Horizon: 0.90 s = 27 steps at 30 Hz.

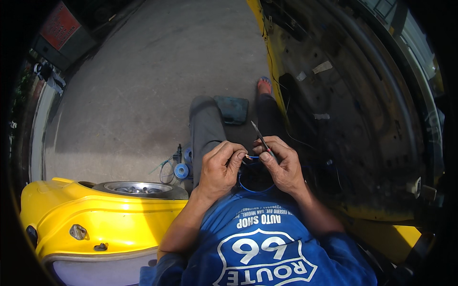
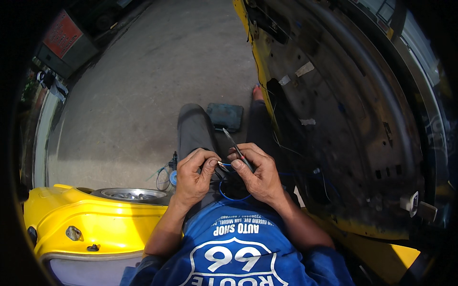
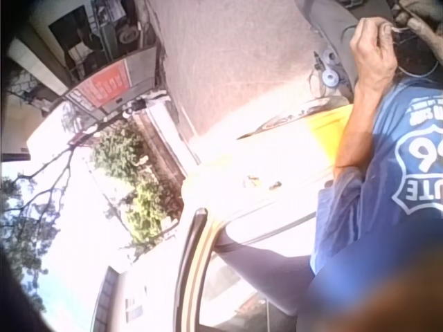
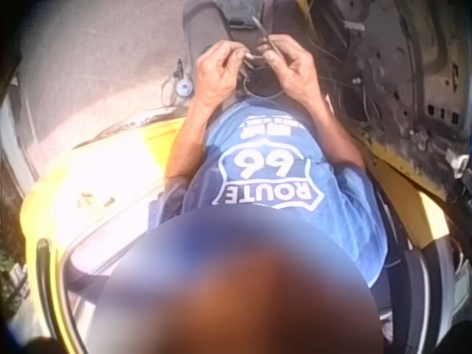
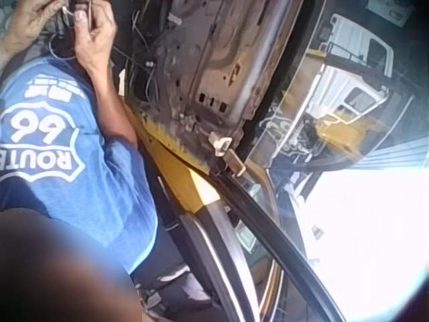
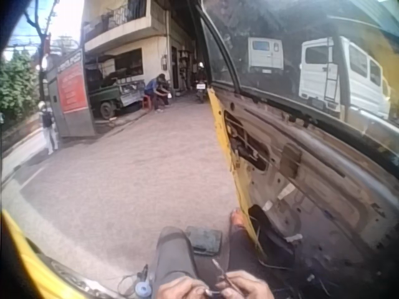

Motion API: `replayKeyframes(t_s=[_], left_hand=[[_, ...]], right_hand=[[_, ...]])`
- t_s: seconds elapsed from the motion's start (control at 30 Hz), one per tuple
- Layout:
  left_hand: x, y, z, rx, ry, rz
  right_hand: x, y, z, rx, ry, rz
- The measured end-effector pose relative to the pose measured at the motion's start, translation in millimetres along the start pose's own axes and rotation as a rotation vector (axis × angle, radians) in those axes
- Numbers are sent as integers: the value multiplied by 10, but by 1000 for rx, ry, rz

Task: The person works on the interior wiring of a yellow car door. They strip wire insulation with pliers, twist wires together, and wrap connections with electrical tape while the door panel is removed.

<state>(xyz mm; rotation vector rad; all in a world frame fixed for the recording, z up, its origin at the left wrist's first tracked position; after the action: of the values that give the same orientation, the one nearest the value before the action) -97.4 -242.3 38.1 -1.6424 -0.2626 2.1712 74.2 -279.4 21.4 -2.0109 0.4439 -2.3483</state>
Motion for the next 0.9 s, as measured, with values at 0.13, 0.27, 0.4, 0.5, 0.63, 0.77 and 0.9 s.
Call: replayKeyframes(t_s=[0.13,0.27,0.4,0.5,0.63,0.77,0.9], left_hand=[[79,23,-45,8,120,116],[318,213,-241,-118,818,589],[369,249,-319,-40,700,584],[394,243,-306,28,647,583],[293,145,-172,130,174,328],[284,119,-181,204,362,468],[87,47,-170,-4,425,341]], right_hand=[[-42,43,-70,84,-9,-143],[-60,57,-48,-4,5,-188],[-56,63,-57,-18,15,-162],[-4,62,-57,-37,36,-75],[-37,72,43,-150,15,-124],[-43,58,45,-117,20,-139],[-45,33,42,-86,13,-170]])
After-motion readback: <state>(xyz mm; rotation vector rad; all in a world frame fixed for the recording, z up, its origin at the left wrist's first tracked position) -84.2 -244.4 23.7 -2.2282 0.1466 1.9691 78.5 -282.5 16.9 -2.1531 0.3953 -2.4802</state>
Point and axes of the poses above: each hand's wrist, its own y-axis away from the middle knuckle, its own z-axis out of the back of the hand, x = y × z, the point moved 8 cm from there along -y, towards the middle knuckle, and after that the axes turned 10 degrees about -x, right-handed, at the moved point
